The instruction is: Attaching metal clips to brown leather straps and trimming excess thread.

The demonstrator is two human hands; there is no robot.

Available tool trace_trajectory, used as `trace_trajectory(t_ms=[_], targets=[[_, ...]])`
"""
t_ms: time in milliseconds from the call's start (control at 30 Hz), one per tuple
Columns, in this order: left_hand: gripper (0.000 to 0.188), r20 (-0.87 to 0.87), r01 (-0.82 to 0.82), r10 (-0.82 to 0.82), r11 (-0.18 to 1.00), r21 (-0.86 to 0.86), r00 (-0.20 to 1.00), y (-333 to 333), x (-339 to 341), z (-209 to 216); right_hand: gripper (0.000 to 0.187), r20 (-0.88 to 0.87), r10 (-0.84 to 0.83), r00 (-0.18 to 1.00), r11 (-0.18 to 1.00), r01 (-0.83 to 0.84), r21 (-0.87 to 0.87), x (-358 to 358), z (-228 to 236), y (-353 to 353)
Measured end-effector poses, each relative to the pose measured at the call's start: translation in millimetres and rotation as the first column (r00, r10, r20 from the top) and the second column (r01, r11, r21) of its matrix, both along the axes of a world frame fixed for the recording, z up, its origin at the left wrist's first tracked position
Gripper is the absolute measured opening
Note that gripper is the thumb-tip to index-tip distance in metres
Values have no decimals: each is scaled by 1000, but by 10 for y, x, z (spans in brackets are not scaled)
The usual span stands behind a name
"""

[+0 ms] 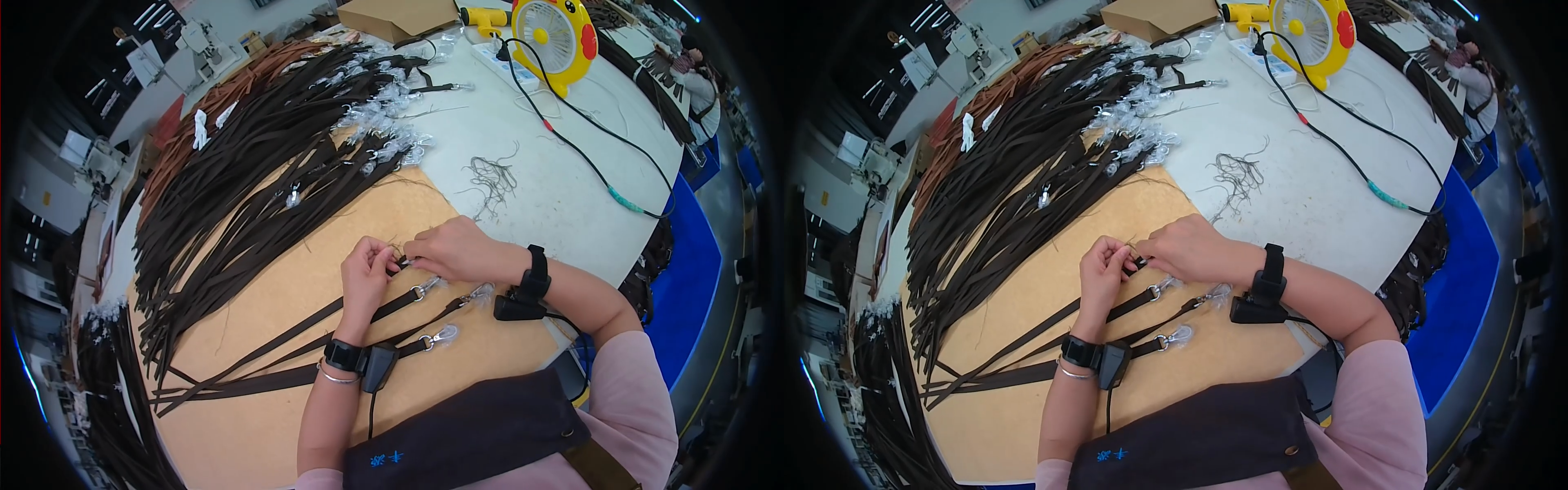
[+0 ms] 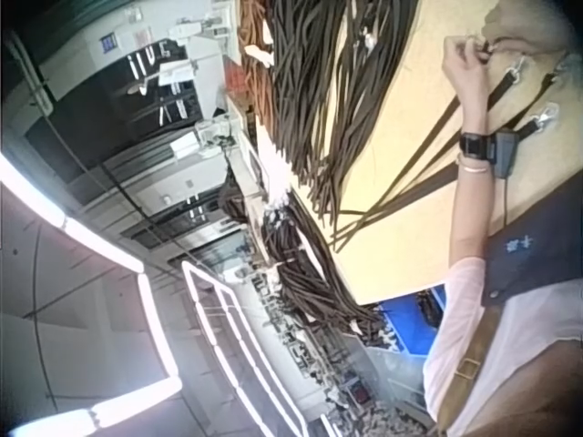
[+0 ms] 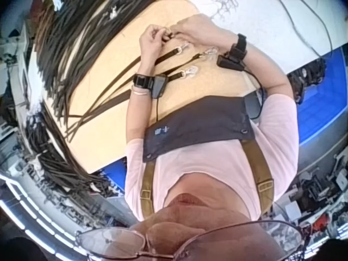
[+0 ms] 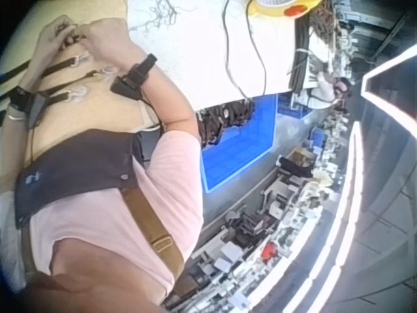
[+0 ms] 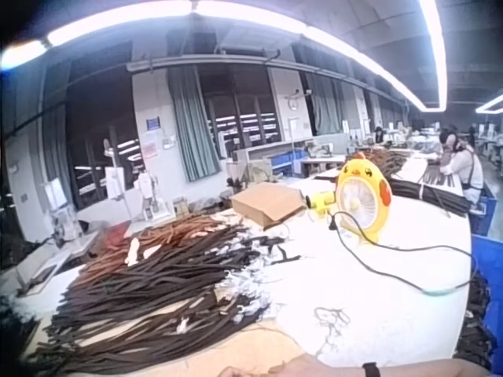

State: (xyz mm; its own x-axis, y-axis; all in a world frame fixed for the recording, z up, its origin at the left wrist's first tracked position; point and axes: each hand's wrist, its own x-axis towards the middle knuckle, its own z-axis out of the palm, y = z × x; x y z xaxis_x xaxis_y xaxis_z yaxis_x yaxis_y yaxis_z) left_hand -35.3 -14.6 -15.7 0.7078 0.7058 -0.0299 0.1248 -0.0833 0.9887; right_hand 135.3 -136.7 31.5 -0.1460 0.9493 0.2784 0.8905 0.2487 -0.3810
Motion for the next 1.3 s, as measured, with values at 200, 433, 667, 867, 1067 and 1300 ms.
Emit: trace_trajectory(t_ms=[200,433,667,867,1067,1300], targets=[[6,-6,-9,9,998,-64,1000,122,47,71,18,-176,-82,981,994,67,-86,-16,-145,-13],[72,-266,184,491,209,960,829,422,-112,517,30,-342,-349,872,934,352,-56,91,71,-32],[31,-305,138,62,794,592,950,-148,-252,289,21,-87,-163,983,986,159,-50,3,-56,204],[26,-266,70,106,814,577,958,-157,-231,202,11,-20,-182,983,979,179,-94,84,-122,262],[23,-265,57,118,818,573,957,-180,-236,244,11,165,-559,812,824,566,5,642,-184,151],[20,-228,94,69,768,633,971,-183,-209,214,29,-214,-334,918,931,357,75,235,105,-72]])
